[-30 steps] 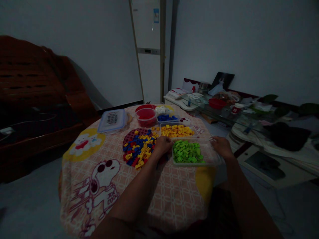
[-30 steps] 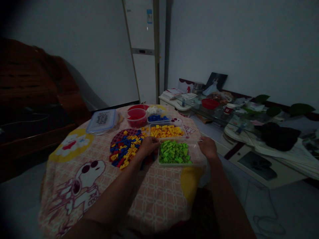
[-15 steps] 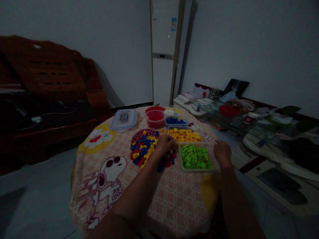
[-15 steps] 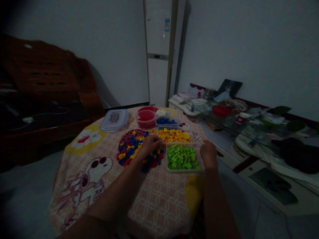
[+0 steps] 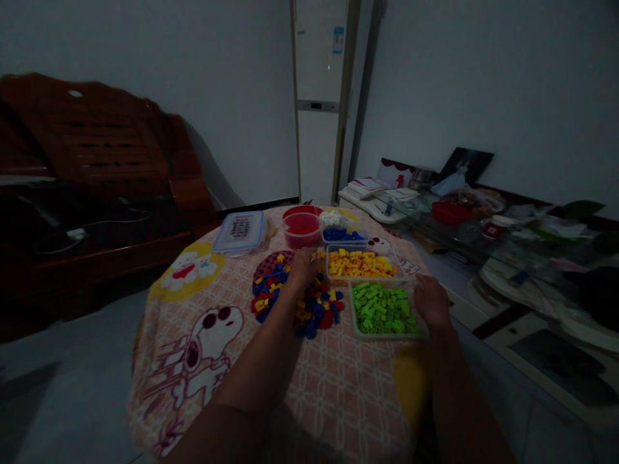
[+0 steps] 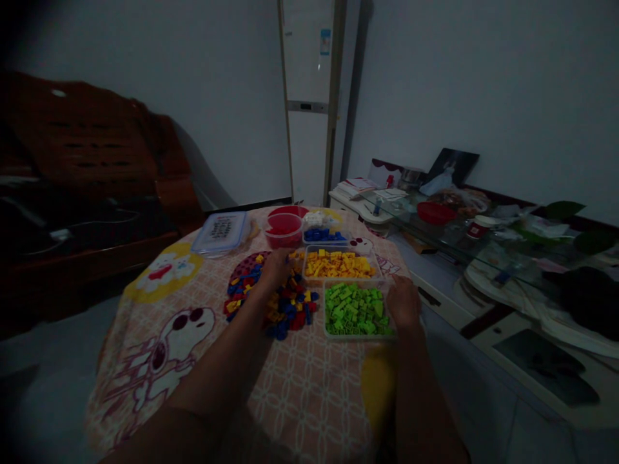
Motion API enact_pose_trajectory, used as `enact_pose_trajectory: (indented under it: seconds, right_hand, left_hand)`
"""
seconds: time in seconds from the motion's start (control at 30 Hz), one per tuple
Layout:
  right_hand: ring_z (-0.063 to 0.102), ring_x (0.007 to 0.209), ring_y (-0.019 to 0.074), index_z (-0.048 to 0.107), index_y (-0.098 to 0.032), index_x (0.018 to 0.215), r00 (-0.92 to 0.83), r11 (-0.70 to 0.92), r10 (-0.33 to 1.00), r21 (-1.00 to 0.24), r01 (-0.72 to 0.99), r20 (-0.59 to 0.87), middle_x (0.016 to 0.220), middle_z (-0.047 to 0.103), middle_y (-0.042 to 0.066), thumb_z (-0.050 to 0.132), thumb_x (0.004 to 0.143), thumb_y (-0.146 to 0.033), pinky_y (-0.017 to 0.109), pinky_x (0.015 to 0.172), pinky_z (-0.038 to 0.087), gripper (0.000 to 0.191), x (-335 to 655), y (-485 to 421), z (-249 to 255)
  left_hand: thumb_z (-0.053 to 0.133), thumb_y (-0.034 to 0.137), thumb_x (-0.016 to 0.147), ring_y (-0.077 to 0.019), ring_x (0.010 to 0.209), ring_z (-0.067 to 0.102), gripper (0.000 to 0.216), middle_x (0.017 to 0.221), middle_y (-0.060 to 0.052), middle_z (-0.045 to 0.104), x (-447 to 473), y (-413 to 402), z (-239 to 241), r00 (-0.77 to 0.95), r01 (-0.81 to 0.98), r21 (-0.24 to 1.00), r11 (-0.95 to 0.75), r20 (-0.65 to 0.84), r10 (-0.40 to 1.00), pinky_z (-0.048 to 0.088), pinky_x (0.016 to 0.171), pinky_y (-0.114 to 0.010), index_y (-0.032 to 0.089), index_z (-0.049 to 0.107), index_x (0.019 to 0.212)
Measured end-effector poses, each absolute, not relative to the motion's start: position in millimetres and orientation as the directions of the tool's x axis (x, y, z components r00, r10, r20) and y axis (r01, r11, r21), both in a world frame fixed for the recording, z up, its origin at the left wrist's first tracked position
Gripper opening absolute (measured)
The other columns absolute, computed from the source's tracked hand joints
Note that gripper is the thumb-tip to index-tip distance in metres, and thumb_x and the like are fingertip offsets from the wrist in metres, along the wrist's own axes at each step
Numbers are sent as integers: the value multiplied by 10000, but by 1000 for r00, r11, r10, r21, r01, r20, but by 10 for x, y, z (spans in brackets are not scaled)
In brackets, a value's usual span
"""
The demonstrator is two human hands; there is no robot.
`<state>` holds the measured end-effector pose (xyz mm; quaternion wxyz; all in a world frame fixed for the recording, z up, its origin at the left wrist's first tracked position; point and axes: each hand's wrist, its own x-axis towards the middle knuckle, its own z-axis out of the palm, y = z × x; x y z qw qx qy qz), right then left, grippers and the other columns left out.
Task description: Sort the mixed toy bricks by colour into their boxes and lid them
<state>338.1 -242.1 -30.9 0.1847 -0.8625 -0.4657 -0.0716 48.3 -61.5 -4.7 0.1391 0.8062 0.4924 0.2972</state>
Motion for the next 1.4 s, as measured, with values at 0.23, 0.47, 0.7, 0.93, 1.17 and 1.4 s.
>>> enact_pose_trajectory:
  seconds: [0.23,0.47,0.7,0.93,1.17,1.4]
  right_hand:
    - [642,1141,277,664,-67,1243,555,-480,765,-285,830,327,1250,670,204,409,888,-109,352,1024,437,438,3366,-2412,-282]
    - [667,1067,275,688,-92,1207,551,-479,764,-276,833,336,1196,697,193,421,877,-117,355,974,461,426,3383,-2393,-286]
    - [651,1107,269,684,-108,1227,551,-481,756,-271,834,354,1237,681,175,405,886,-121,350,991,450,440,3345,-2414,-291]
    - [618,1167,276,639,-84,1292,551,-492,779,-251,833,299,1306,638,186,408,911,-137,365,1038,427,449,3322,-2439,-247]
    - [599,1186,265,628,-77,1302,551,-498,778,-239,834,302,1315,630,173,394,931,-158,356,1045,419,446,3335,-2445,-274]
    - [592,1194,276,630,-80,1304,548,-491,776,-246,836,313,1326,623,173,406,930,-165,373,1049,425,444,3321,-2456,-278]
  left_hand:
    - [635,117,774,-266,1090,678,280,1141,-161,727,812,-313,40,484,794,375,-478,87,871,493,935,-285,161,742,1029]
    - [578,141,803,-291,1015,700,270,1074,-219,735,845,-362,-42,423,835,346,-427,93,901,505,900,-319,121,769,992]
    - [581,153,836,-260,1061,679,327,1117,-154,740,604,-612,-89,248,792,501,-350,260,933,497,947,-325,147,732,1126]
    - [654,147,812,-187,895,699,317,998,-95,756,742,-750,-36,310,530,719,-450,330,892,539,880,-289,123,724,1120]
    - [586,87,822,-187,995,706,405,1199,-94,726,679,-623,-88,340,375,762,-528,417,843,559,920,-320,163,695,1205]
    - [515,63,842,-220,1158,656,420,1230,-113,715,363,-457,-165,262,662,618,-425,341,903,482,1051,-340,139,704,1209]
